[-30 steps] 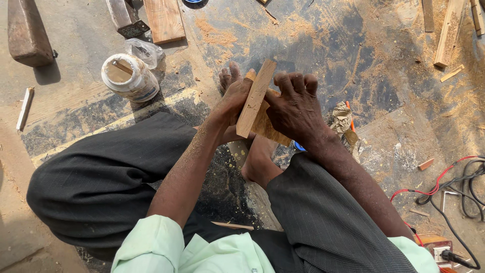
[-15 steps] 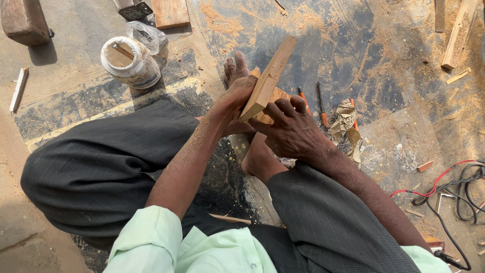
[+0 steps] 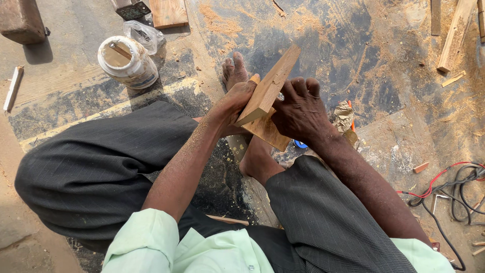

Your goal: The person sits on the floor of a woodworking shop and assembles small wooden pieces into a bracket. They mark a board with a pencil, apply glue from a jar, position a cross piece, and hammer nails into the joint, then hold up the assembled piece.

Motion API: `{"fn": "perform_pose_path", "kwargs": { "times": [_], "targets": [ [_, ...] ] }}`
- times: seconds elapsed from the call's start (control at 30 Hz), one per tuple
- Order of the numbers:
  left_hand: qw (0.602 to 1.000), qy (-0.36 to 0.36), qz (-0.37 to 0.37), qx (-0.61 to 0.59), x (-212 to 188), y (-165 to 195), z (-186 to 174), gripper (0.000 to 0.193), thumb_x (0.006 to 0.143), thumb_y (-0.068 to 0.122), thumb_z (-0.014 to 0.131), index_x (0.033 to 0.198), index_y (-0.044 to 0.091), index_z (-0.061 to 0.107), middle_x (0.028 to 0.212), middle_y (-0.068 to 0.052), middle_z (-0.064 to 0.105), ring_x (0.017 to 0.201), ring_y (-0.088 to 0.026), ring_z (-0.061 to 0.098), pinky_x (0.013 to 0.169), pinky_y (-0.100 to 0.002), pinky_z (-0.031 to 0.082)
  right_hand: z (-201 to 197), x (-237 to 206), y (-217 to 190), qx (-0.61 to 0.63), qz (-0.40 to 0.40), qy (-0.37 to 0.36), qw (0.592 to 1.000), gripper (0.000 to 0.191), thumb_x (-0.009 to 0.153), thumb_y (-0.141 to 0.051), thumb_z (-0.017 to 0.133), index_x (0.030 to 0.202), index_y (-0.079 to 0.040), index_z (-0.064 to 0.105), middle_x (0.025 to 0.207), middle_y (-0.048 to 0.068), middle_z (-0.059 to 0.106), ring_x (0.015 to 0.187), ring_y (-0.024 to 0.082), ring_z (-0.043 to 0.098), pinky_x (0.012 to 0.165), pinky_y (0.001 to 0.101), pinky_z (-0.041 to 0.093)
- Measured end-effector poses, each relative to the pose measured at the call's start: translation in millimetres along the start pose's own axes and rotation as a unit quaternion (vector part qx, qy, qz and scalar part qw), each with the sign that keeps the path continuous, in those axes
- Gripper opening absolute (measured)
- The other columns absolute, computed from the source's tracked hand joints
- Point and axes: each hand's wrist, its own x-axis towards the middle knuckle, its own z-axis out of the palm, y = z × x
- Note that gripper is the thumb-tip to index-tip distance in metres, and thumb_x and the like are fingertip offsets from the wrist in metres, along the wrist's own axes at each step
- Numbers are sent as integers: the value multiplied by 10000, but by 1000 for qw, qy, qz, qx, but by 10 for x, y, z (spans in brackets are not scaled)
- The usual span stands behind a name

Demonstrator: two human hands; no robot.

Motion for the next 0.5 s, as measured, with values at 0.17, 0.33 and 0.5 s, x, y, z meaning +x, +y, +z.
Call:
{"fn": "perform_pose_path", "kwargs": {
  "times": [0.17, 0.33, 0.5],
  "targets": [
    [995, 11, 86, 52, 12, -149, 24, 781, 1152, 467, 325, 1641, 227, -236, 1721, -261, -253, 1574, -421, -286, 1266, -518, -133, -94, -108, -493, 112, -112, 24, 987, 560, 726, -278, 746, 1281, -310, 673, 1143, 38, 463, 1138, 236, 425, 986, 441, 346],
    [997, -51, 0, -51, 96, -157, -19, 853, 1076, 538, 330, 1591, 220, -271, 1682, -201, -281, 1532, -363, -300, 1234, -472, -114, -129, -179, -387, 221, -13, 27, 975, 574, 726, -215, 694, 1294, -285, 656, 1084, 80, 445, 1099, 255, 422, 1012, 460, 349],
    [977, -72, -55, -194, 92, -277, -58, 781, 1090, 552, 316, 1571, 185, -178, 1633, -182, -162, 1498, -328, -183, 1214, -464, -46, -95, -72, 228, 30, 120, -93, 988, 566, 810, -219, 672, 1339, -25, 617, 1189, 146, 523, 1134, 275, 480, 1021, 434, 376]
  ]
}}
